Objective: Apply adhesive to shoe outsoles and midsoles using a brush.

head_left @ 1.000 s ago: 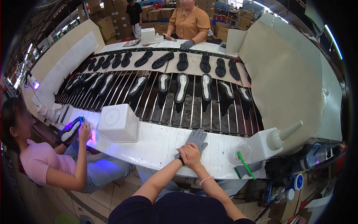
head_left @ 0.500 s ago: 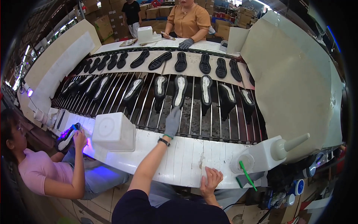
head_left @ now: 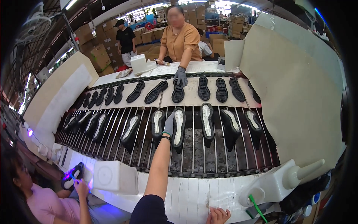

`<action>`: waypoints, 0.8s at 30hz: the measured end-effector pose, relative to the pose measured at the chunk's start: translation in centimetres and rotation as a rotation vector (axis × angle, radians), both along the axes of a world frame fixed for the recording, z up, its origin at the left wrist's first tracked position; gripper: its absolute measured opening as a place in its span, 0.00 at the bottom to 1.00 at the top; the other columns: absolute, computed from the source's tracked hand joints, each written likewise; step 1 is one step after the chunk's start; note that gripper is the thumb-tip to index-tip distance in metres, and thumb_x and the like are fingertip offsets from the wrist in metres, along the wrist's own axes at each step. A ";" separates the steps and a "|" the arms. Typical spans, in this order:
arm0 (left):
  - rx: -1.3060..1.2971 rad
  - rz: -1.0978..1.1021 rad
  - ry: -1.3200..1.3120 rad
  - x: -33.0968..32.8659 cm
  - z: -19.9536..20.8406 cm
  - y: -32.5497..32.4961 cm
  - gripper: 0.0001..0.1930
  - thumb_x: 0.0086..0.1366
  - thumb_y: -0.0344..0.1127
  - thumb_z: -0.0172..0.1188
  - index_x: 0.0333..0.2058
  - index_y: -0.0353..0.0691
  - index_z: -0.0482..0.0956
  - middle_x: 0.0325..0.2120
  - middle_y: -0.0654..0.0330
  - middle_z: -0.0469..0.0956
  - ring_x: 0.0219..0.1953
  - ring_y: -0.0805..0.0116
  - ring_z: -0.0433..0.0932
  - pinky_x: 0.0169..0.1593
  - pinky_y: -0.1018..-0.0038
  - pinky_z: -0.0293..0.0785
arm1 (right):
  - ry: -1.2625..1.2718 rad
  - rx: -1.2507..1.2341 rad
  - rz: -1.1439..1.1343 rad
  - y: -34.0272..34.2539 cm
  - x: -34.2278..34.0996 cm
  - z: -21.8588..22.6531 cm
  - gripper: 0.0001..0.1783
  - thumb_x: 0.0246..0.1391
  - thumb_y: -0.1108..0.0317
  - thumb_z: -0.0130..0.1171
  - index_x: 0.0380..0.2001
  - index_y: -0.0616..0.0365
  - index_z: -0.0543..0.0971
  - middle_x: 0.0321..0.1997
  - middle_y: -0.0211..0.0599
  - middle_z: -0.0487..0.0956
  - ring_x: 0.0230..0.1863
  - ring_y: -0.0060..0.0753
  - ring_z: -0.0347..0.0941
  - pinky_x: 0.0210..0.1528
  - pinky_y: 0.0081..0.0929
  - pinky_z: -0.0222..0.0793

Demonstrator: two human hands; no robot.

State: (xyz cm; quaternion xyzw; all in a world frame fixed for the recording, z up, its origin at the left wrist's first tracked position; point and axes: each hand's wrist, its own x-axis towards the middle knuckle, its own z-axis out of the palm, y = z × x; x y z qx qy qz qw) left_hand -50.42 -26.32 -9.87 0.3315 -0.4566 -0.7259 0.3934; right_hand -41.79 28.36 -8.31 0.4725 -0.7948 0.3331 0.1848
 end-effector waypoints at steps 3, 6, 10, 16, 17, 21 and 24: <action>0.022 -0.072 0.022 0.4 1.9 0.6 0.24 0.69 0.46 0.52 0.57 0.34 0.72 0.53 0.62 0.74 0.54 0.72 0.70 0.59 0.78 0.63 | 0.021 -0.003 0.015 -0.5 -0.1 -0.4 0.17 0.46 0.65 0.61 0.42 0.52 0.81 0.43 0.33 0.78 0.47 0.39 0.72 0.57 0.53 0.56; -0.148 -0.045 -0.063 1.5 0.0 -1.9 0.24 0.68 0.47 0.53 0.53 0.32 0.75 0.48 0.61 0.77 0.51 0.72 0.72 0.56 0.78 0.64 | 0.013 -0.030 0.069 -0.7 -0.3 -0.4 0.18 0.44 0.68 0.61 0.43 0.52 0.81 0.43 0.33 0.78 0.47 0.39 0.72 0.56 0.53 0.57; -0.481 -0.024 -0.307 0.6 3.1 2.8 0.26 0.66 0.49 0.55 0.48 0.28 0.77 0.42 0.57 0.80 0.44 0.70 0.74 0.50 0.74 0.68 | -0.029 -0.014 0.036 -0.7 0.0 0.5 0.21 0.42 0.70 0.61 0.44 0.53 0.80 0.44 0.36 0.77 0.47 0.40 0.72 0.56 0.54 0.57; -0.042 0.177 0.336 8.0 5.6 7.7 0.20 0.69 0.44 0.52 0.50 0.34 0.76 0.45 0.63 0.77 0.47 0.72 0.74 0.54 0.77 0.68 | -0.127 0.088 0.109 0.6 -0.2 0.7 0.21 0.41 0.74 0.57 0.44 0.53 0.80 0.40 0.32 0.76 0.48 0.37 0.70 0.61 0.53 0.49; -0.065 0.176 0.407 9.0 8.0 9.6 0.21 0.69 0.45 0.51 0.53 0.35 0.74 0.46 0.63 0.76 0.48 0.72 0.73 0.55 0.76 0.68 | -0.147 0.047 0.095 0.5 -0.1 1.4 0.20 0.40 0.76 0.57 0.41 0.52 0.81 0.38 0.31 0.76 0.47 0.37 0.71 0.61 0.53 0.50; 0.006 0.056 0.722 15.3 18.2 18.9 0.28 0.69 0.56 0.48 0.59 0.42 0.67 0.50 0.63 0.74 0.48 0.67 0.74 0.56 0.73 0.70 | -0.242 0.032 0.064 -0.1 -0.9 2.4 0.28 0.42 0.71 0.61 0.52 0.57 0.74 0.50 0.39 0.73 0.57 0.44 0.64 0.64 0.51 0.45; 0.065 0.164 0.629 16.5 21.9 25.2 0.27 0.67 0.61 0.46 0.45 0.40 0.75 0.37 0.56 0.79 0.39 0.60 0.78 0.46 0.65 0.78 | -0.140 -0.040 0.136 -2.2 -1.3 5.7 0.47 0.43 0.61 0.69 0.64 0.62 0.60 0.67 0.44 0.62 0.70 0.49 0.53 0.69 0.55 0.36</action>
